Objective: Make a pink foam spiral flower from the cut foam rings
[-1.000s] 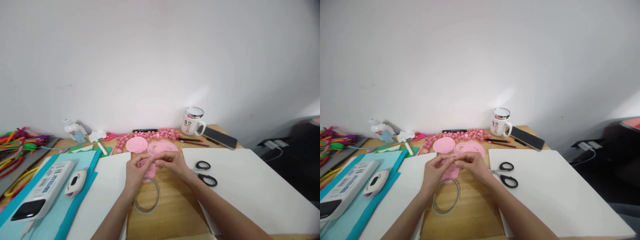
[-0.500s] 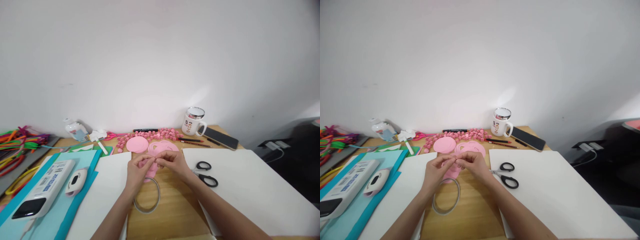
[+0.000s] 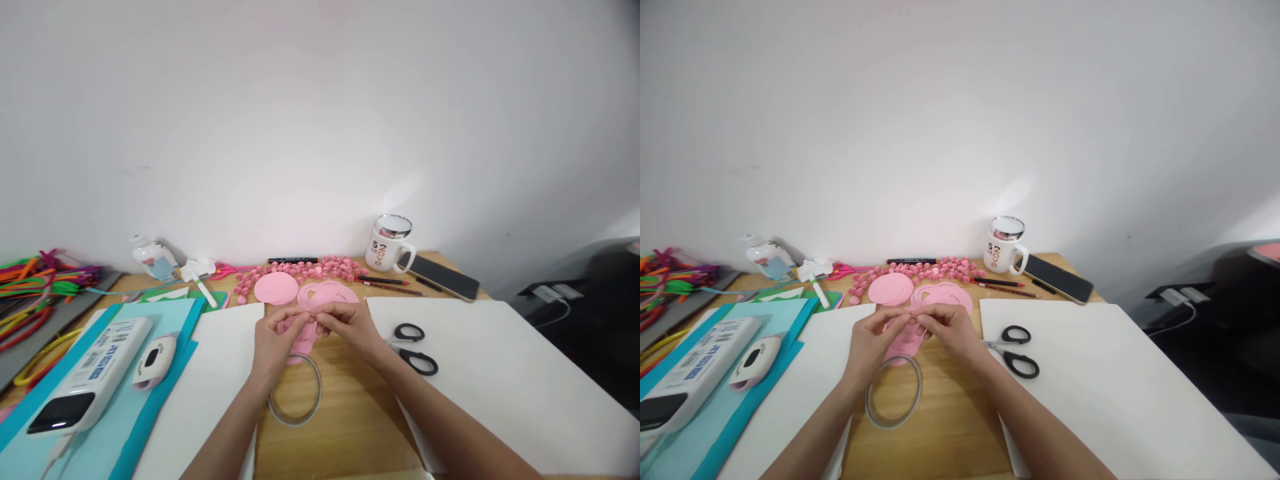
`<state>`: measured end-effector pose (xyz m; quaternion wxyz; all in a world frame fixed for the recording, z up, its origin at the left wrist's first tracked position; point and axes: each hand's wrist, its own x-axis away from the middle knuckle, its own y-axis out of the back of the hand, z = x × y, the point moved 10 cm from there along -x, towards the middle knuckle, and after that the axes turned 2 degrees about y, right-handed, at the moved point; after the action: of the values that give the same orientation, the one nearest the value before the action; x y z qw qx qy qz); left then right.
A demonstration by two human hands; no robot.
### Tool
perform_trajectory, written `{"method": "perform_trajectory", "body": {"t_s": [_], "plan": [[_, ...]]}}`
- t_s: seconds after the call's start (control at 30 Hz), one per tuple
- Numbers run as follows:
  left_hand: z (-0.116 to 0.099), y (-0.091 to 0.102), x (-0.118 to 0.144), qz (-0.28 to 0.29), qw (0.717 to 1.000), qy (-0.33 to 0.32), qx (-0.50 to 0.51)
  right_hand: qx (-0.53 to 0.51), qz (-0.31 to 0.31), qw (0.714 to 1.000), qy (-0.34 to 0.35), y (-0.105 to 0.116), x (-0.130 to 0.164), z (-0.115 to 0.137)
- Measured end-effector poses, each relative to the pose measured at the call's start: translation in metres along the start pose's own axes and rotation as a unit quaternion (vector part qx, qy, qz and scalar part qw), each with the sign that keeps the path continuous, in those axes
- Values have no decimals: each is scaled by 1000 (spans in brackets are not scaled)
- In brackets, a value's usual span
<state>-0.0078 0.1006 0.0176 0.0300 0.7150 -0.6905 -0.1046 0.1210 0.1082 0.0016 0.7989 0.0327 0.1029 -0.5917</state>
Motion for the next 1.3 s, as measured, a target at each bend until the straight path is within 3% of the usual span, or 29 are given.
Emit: {"method": "perform_trajectory", "body": {"t_s": [0.4, 1.3], "plan": [[-5, 1, 1, 0, 1000, -11, -11, -3, 5, 1000, 15, 0, 0, 3], [-6, -2, 2, 0, 999, -30, -38, -25, -70, 997, -2, 13, 1, 1]]}}
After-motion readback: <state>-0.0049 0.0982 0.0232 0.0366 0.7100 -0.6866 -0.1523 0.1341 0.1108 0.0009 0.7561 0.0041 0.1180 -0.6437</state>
